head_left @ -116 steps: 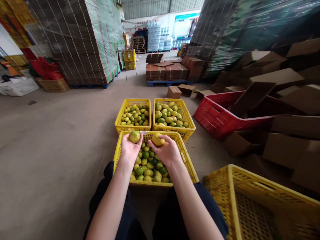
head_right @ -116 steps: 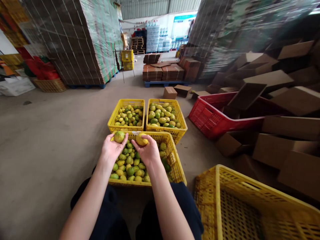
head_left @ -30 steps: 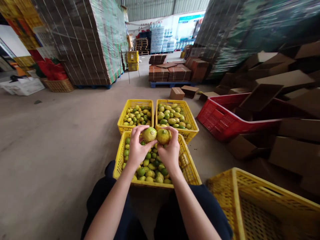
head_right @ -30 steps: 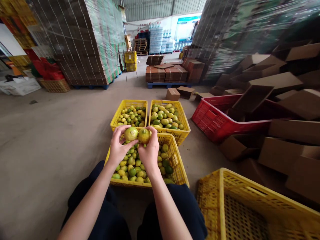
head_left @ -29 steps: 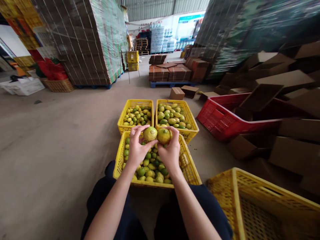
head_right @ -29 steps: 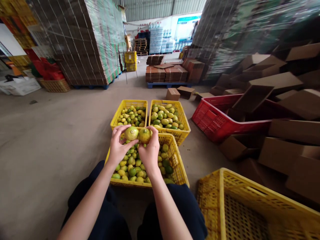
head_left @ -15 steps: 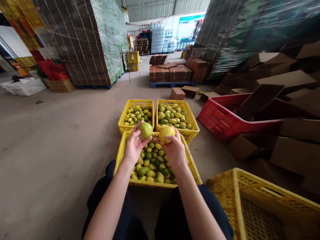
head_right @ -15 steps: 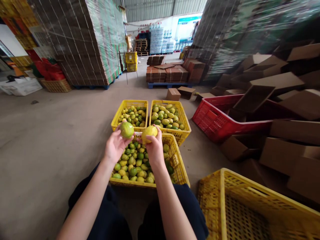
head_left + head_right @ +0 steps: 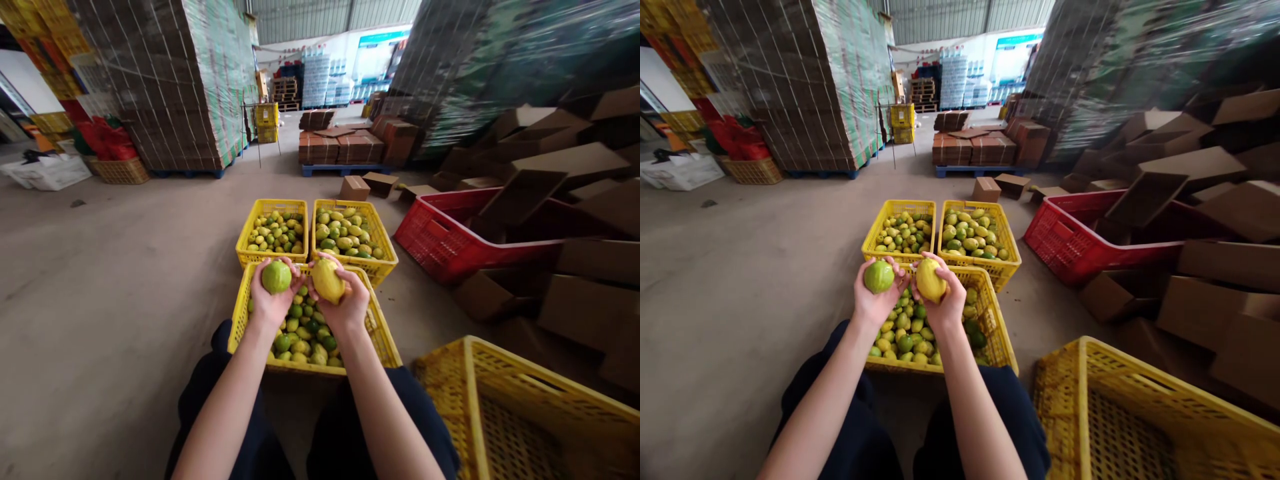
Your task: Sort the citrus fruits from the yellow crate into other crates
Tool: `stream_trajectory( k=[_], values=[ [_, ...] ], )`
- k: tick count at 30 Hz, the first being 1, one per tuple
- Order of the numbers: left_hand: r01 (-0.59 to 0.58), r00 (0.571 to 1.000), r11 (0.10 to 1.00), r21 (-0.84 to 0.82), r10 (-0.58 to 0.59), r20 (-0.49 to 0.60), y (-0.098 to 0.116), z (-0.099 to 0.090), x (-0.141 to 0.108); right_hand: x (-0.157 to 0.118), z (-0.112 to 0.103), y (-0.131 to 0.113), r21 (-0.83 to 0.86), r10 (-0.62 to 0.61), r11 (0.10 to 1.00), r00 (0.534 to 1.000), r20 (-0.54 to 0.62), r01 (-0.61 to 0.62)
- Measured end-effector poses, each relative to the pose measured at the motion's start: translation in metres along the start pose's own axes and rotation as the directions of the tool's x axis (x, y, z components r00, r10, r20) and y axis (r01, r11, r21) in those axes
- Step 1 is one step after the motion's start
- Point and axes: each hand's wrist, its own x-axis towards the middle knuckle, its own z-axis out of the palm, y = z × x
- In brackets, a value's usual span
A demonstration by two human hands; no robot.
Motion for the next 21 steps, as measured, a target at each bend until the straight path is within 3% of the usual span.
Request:
stream_trajectory(
  k=[5,9,14,21],
  values=[
    [-0.033,0.994,0.971,-0.236,0.007,-0.108,-0.004,-0.001,0.005,0.004,-0.003,0.005,0.309,0.088,0.951,0.978,-0.188,-0.027],
    [-0.078,0.990,0.948,-0.310,0.036,-0.139,-0.008,-0.001,0.009,0.003,-0.002,0.004,0.363,0.083,0.932,0.970,-0.231,0.006],
    [-0.130,0.989,0.950,-0.285,0.102,-0.109,-0.016,-0.002,0.012,0.002,-0.001,0.001,0.416,0.106,0.910,0.964,-0.244,0.005],
    [-0.205,0.968,0.962,-0.182,0.172,-0.184,-0.025,0.001,0.015,0.005,-0.004,0.011,0.437,0.122,0.899,0.964,-0.238,-0.006]
  ],
)
